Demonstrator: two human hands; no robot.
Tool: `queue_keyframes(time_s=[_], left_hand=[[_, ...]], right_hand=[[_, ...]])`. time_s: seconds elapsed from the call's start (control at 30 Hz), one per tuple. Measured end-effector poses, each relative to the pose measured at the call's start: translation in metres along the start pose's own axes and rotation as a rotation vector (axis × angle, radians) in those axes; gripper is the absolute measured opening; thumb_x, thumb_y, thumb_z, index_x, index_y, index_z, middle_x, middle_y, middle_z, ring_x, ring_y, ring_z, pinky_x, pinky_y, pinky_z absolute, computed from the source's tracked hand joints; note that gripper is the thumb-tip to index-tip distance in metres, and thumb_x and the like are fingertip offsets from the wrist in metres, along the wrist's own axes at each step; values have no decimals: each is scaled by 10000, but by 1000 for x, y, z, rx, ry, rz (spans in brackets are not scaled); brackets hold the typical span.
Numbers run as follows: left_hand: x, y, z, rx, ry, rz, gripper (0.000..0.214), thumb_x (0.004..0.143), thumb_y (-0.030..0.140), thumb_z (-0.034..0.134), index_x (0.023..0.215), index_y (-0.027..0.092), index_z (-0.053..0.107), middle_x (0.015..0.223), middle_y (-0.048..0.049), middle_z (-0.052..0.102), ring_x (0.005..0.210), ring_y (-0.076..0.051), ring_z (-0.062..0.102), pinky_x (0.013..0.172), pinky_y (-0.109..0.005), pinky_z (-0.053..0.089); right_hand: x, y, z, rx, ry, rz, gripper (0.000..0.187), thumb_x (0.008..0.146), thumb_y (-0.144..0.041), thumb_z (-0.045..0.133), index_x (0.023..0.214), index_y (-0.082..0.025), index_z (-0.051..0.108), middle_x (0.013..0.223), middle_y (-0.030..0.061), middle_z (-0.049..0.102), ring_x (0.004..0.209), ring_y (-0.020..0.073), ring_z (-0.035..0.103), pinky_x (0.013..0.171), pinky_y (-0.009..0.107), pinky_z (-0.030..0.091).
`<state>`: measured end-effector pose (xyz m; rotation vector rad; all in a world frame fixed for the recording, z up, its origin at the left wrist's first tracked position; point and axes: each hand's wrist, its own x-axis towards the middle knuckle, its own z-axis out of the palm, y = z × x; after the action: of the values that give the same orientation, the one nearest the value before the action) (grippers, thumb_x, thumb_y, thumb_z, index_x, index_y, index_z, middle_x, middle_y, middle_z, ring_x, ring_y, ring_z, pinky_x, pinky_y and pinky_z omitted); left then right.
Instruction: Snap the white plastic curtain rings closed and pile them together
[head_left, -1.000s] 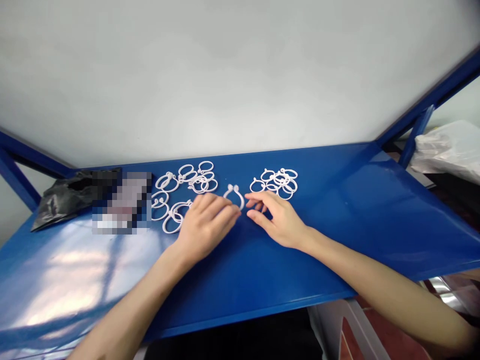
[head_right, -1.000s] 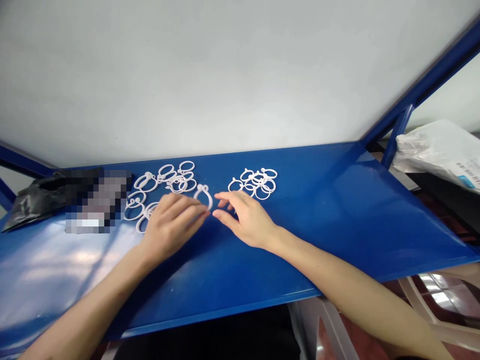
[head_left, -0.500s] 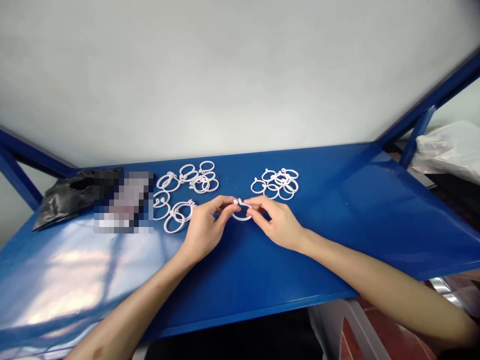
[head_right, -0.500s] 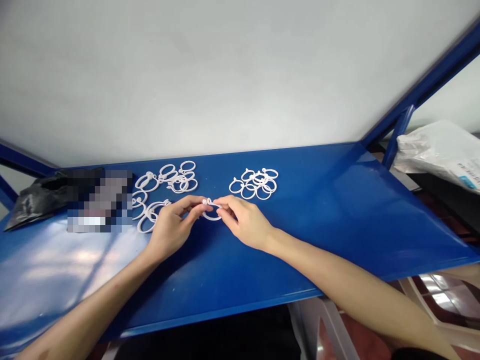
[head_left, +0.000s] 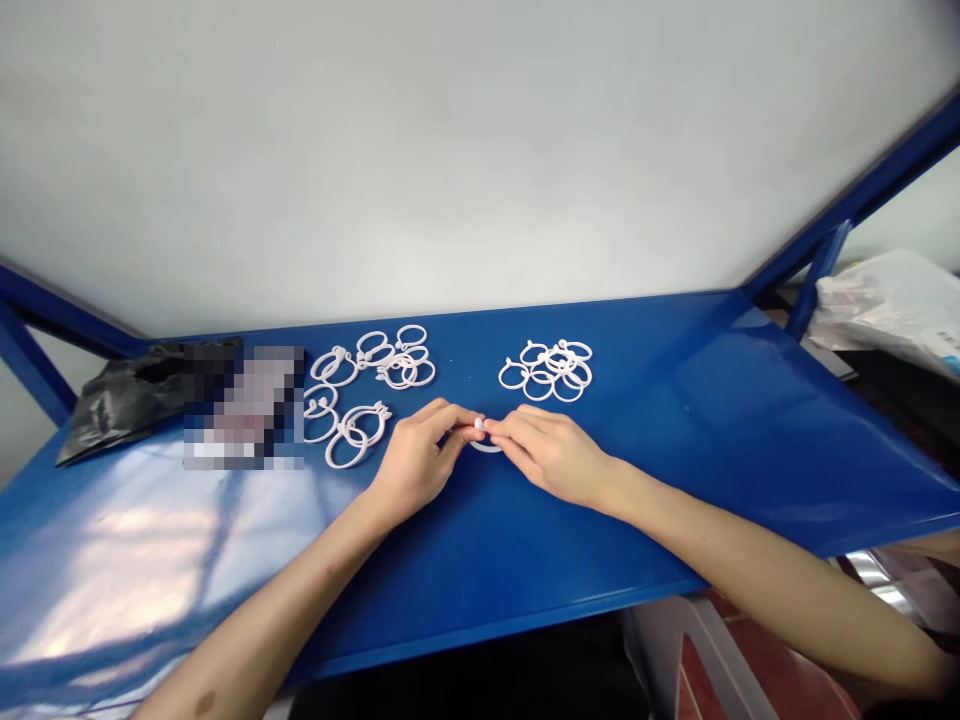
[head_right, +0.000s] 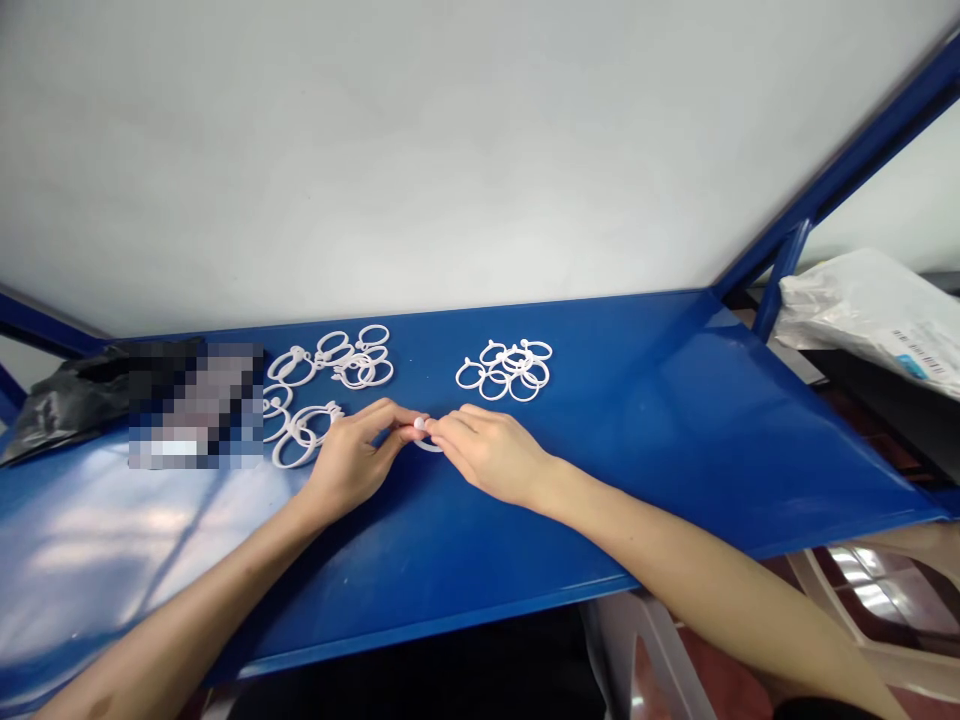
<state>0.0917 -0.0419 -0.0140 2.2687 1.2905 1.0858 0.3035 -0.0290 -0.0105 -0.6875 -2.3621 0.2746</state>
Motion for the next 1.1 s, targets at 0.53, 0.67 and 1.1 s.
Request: queue_keyframes(time_s=[0.53,0.67,1.1], left_hand=[[11,-60,-29,714,-41,-218,296,966,318,506,1150,159,676,1133,-116,726,1099,-358,570,941,-496,480],[11,-60,-31,680,-34,-203,226,963,285,517,1083,193,685,1054,-78,756,1057,-348,577,910,-489,475],[13,-49,-40,620,-74,-249,279,903,197,587,1177,190,635,960,-62,753,1011,-331,577,896,-450,435]], right_hand=[[0,77,-34,-717,-83,562,306,1025,-213,455,1078,-161,752,1027,144,670,910,270,553,706,365,429],[1,73,-34,-744,-72,544,309,1003,-184,461,1109,-149,750,1033,144,683,913,282,562,727,385,444],[7,48,-33,-613,65,317,282,1012,-256,521,1181,-141,714,1056,133,697,977,289,577,828,420,495]])
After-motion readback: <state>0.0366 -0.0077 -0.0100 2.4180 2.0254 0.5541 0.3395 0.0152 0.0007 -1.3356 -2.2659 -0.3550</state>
